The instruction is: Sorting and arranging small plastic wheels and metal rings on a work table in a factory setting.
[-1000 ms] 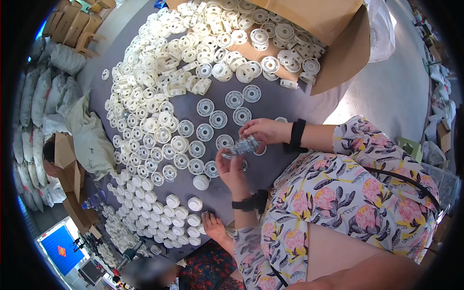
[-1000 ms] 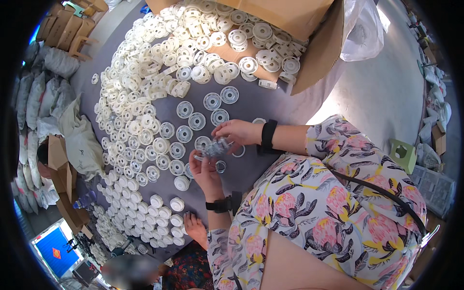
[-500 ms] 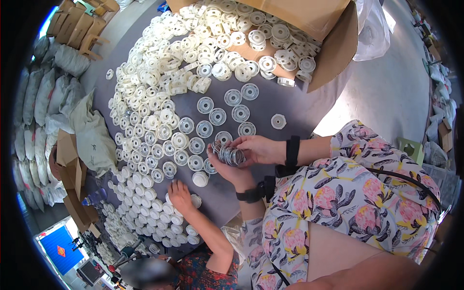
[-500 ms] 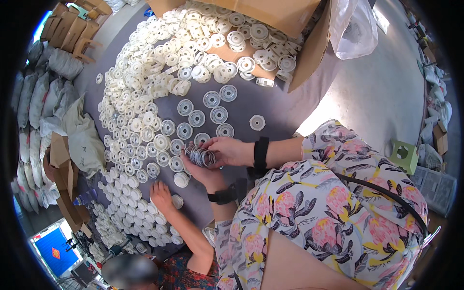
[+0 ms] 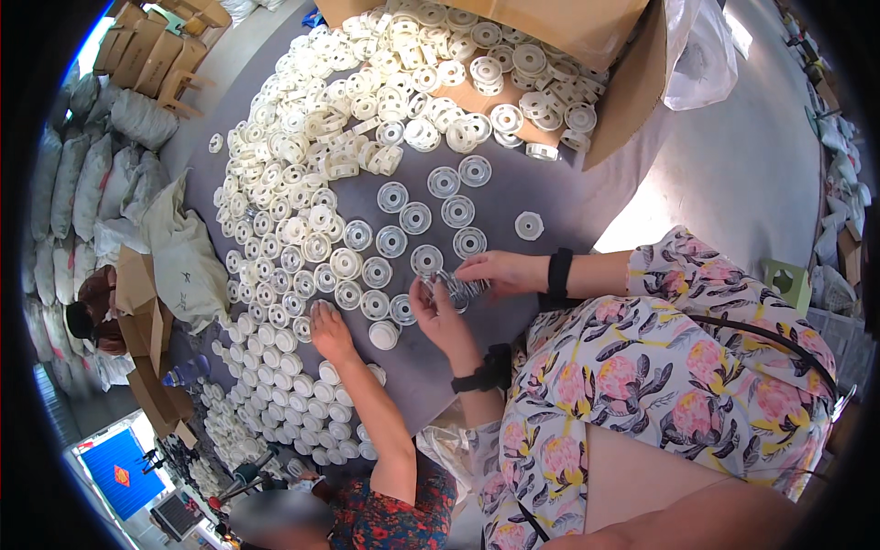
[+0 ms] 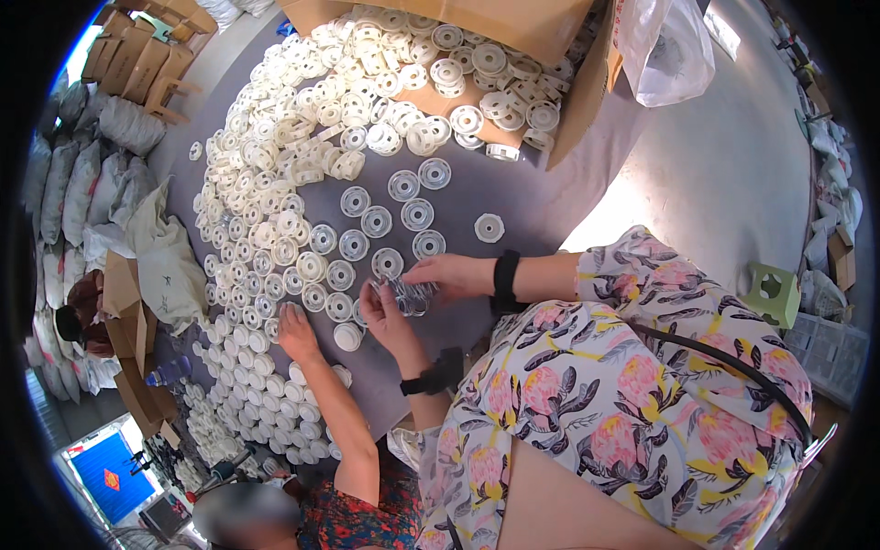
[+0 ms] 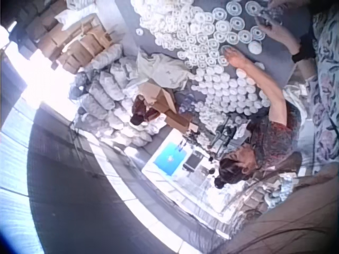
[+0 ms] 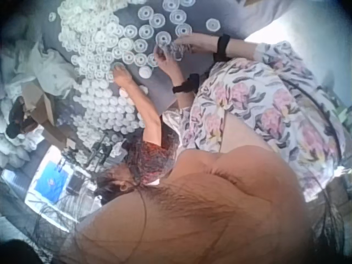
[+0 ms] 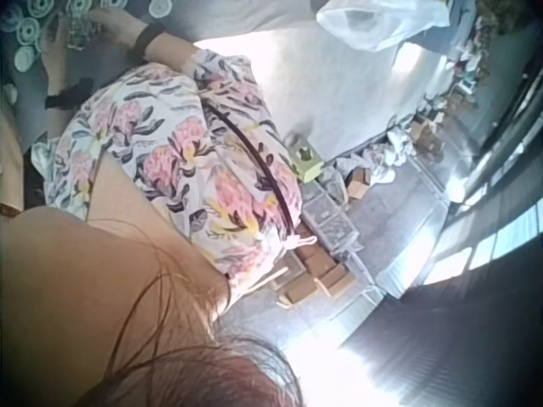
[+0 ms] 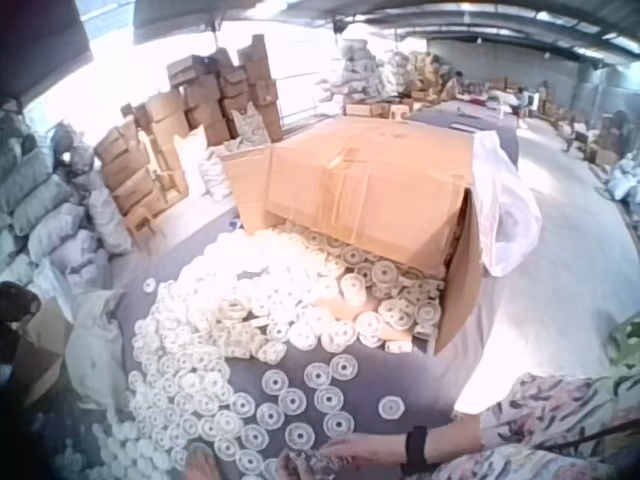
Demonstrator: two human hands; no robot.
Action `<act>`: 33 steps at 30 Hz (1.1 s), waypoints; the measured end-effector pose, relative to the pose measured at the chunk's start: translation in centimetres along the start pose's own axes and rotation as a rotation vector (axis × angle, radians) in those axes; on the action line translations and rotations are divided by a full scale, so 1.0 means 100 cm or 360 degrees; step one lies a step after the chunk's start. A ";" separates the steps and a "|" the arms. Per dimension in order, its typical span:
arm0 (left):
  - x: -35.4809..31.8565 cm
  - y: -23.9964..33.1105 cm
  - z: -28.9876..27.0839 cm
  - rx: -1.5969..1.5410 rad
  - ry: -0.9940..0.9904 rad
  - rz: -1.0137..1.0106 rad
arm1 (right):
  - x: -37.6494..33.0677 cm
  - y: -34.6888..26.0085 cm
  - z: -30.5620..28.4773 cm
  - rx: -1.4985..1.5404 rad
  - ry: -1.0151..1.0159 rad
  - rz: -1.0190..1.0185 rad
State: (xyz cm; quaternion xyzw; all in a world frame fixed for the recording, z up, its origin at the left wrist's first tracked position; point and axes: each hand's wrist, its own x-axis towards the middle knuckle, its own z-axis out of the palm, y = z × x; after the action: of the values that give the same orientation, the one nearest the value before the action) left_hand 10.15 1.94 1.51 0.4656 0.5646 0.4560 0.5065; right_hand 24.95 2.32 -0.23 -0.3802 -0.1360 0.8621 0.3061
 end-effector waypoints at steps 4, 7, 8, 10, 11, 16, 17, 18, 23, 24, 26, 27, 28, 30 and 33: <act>-0.002 -0.014 0.000 -0.0138 -0.0021 -0.0053 | 0.001 0.007 -0.009 -0.0391 0.0085 -0.0096; 0.003 -0.010 0.003 -0.0242 0.0020 -0.0071 | 0.003 0.006 -0.002 -0.0146 0.0093 -0.0107; 0.004 -0.010 0.004 -0.0240 0.0013 -0.0079 | 0.004 0.005 -0.002 -0.0699 0.0202 -0.0496; 0.006 -0.010 0.005 -0.0417 0.0150 -0.0299 | 0.003 0.001 -0.005 -0.1247 0.0319 -0.0876; 0.007 -0.011 0.005 -0.0414 0.0143 -0.0307 | 0.002 -0.004 -0.009 -0.1676 0.0412 -0.1179; 0.013 -0.013 0.011 -0.0662 0.0207 -0.0439 | 0.000 -0.016 -0.015 -0.2074 0.0559 -0.1682; 0.015 -0.012 0.011 -0.0663 0.0202 -0.0442 | -0.002 -0.019 -0.019 -0.1146 0.0414 -0.0989; 0.018 -0.007 0.011 -0.0579 0.0066 -0.0299 | -0.006 -0.024 -0.019 -0.0221 0.0249 -0.0293; 0.011 -0.005 0.014 -0.0134 -0.0327 -0.0104 | 0.000 -0.032 -0.025 0.0342 0.0141 -0.0144; 0.012 -0.010 0.015 -0.0135 -0.0338 -0.0104 | 0.003 -0.032 -0.027 0.0243 0.0224 -0.0193; 0.011 -0.009 0.013 -0.0343 -0.0047 -0.0280 | 0.003 -0.028 -0.022 -0.0162 0.0258 -0.0509; 0.011 -0.008 0.012 -0.0338 -0.0042 -0.0280 | 0.003 -0.027 -0.021 -0.0571 0.0294 -0.0824; 0.012 -0.005 0.014 -0.0557 -0.0053 -0.0331 | 0.002 -0.029 -0.022 -0.0573 0.0292 -0.0818; 0.012 -0.003 0.011 -0.0776 -0.0050 -0.0383 | -0.003 -0.034 -0.025 -0.1747 0.0423 -0.1641; 0.016 0.009 0.008 -0.0910 -0.0027 -0.0477 | -0.012 -0.038 -0.021 -0.1292 0.0331 -0.1294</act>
State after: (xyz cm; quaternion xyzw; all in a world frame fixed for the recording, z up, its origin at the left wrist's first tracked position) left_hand 10.89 3.68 2.12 0.2199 0.4716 0.5126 0.6830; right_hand 28.72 4.56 0.82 -0.4669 -0.5599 0.5124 0.4539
